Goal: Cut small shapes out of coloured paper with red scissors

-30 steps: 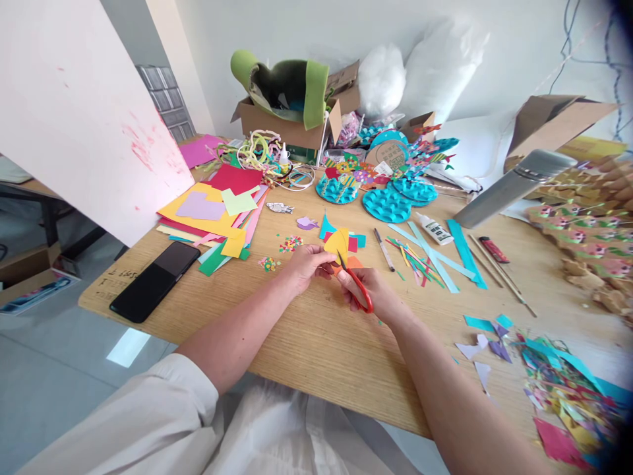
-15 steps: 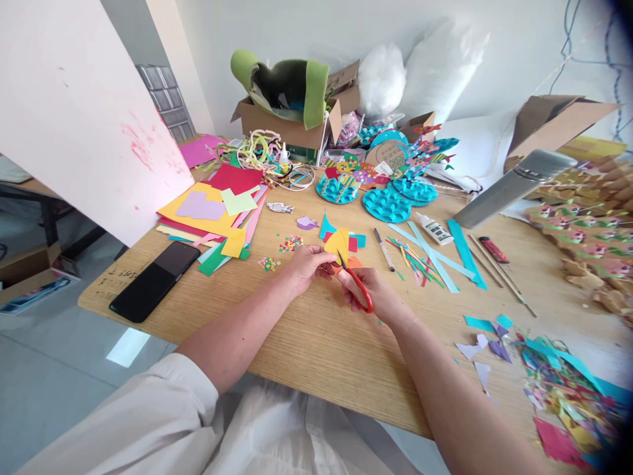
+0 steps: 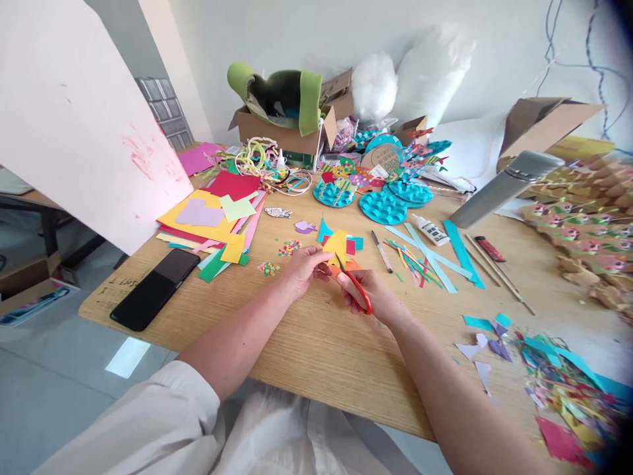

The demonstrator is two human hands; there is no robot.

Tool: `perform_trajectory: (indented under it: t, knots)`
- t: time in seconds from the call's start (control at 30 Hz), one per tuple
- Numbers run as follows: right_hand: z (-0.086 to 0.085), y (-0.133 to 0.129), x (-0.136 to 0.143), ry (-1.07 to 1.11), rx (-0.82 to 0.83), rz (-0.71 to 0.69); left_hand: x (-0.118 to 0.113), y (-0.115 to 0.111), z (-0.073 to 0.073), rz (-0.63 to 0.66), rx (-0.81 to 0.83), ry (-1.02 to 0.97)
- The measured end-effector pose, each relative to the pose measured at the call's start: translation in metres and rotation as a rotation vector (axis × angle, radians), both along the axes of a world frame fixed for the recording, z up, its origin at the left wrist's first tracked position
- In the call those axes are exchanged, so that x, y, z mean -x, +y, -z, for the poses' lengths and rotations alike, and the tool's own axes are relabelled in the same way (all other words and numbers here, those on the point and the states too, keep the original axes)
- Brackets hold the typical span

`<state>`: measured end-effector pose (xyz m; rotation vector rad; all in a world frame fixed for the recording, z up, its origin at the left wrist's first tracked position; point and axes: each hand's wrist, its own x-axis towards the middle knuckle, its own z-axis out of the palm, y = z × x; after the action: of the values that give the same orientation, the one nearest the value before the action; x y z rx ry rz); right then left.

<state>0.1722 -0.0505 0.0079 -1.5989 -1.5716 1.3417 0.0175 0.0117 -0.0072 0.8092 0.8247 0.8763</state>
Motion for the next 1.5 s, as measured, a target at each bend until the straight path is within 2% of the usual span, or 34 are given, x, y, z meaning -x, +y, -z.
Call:
perform_trajectory:
  t: [0.27,0.47,0.73,0.97,1.3,1.5]
  knots:
    - [-0.0010,0.0009,-0.0002,0.022,-0.003,0.029,0.0010,0.0024,0.0042,0.000,-0.086,0.040]
    - [0.0036,0.0030,-0.0017,0.015,-0.025,0.001,0.0018,0.0031,0.0047,0.005,-0.089,0.046]
    - [-0.0010,0.0017,-0.0020,0.023,-0.031,-0.005,0.0029,0.0053,0.0092,0.023,-0.100,0.065]
    - [-0.0019,0.0019,-0.0029,0.046,-0.013,-0.031,0.0035,0.0046,0.0068,0.059,-0.106,0.053]
    - [-0.0031,0.0025,-0.0061,0.136,-0.018,-0.040,0.0011,0.0013,0.0034,-0.009,-0.062,0.033]
    - [-0.0027,0.0025,-0.0081,0.175,-0.003,-0.013,0.0013,-0.0004,0.0017,0.031,-0.035,-0.017]
